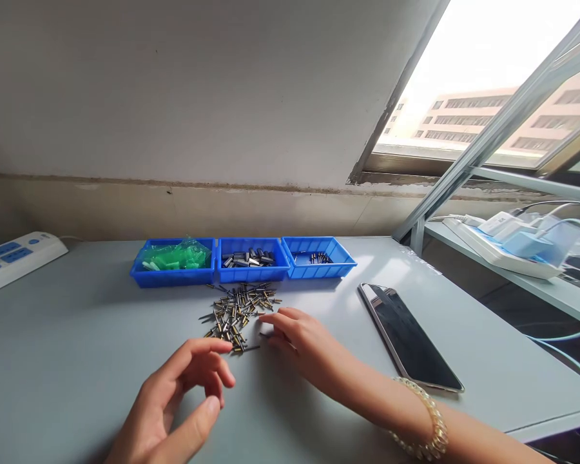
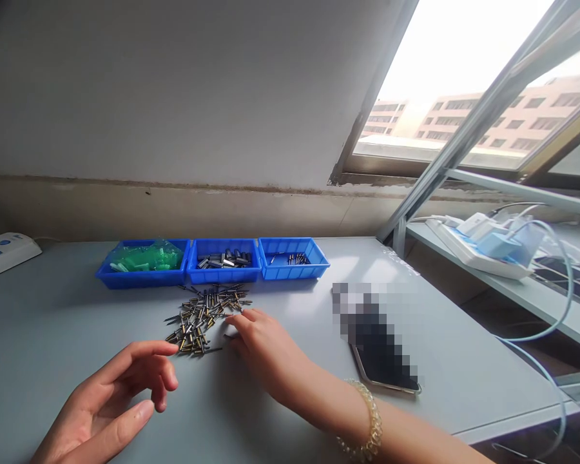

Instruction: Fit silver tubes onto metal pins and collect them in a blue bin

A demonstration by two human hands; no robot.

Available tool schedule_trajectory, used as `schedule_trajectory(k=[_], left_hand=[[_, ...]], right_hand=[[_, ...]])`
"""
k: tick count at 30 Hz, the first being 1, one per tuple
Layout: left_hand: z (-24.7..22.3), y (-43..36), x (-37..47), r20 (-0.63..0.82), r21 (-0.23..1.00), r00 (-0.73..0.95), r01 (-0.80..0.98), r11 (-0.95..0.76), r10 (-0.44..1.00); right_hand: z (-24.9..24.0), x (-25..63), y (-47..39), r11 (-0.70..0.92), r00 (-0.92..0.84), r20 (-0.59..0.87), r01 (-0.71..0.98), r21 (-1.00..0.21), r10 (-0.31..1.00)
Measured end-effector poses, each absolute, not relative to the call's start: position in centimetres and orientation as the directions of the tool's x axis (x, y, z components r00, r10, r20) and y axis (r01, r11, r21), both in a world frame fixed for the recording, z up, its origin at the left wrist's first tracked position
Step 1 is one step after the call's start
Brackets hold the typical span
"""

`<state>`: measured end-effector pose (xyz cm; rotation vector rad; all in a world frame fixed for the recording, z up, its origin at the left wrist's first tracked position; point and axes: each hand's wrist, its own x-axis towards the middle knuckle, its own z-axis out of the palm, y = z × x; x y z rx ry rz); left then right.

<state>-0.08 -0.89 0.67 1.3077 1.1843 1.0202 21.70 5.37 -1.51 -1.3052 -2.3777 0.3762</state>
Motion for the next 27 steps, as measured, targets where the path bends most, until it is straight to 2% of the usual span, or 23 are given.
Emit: schedule_trajectory(k=[8,13,17,21,27], left_hand=[[0.4,-0.7,-0.2,-0.048,0.995,0.155,0.090,0.034,0.987],[0.3,-0.6,-0.1,-0.040,0.997,0.161,0.067,0.029,0.986],[0.3,-0.6,-0.2,-0.033,0.998,0.168,0.061,0.023,0.985],[0.3,-0.6,-0.2,-0.035,0.998,0.175,0.064,0.024,0.984],[0.2,-0.5,-0.4,-0.005,0.995,0.183,0.103,-0.014,0.983]], right_hand=[[-1.5,22.6,6.0,0.535,-0.484,0.229,0.776,-0.334,0.845],[-2.1,22.8,6.3,0.523,-0.453,0.267,0.780,-0.343,0.851],[-2.1,23.0,6.5,0.508,-0.413,0.301,0.754,-0.417,0.860],[-1.4,23.1,6.8,0.468,-0.351,0.311,0.695,-0.545,0.883],[0.4,22.4,5.9,0.406,-0.353,0.243,0.521,-0.751,0.904]])
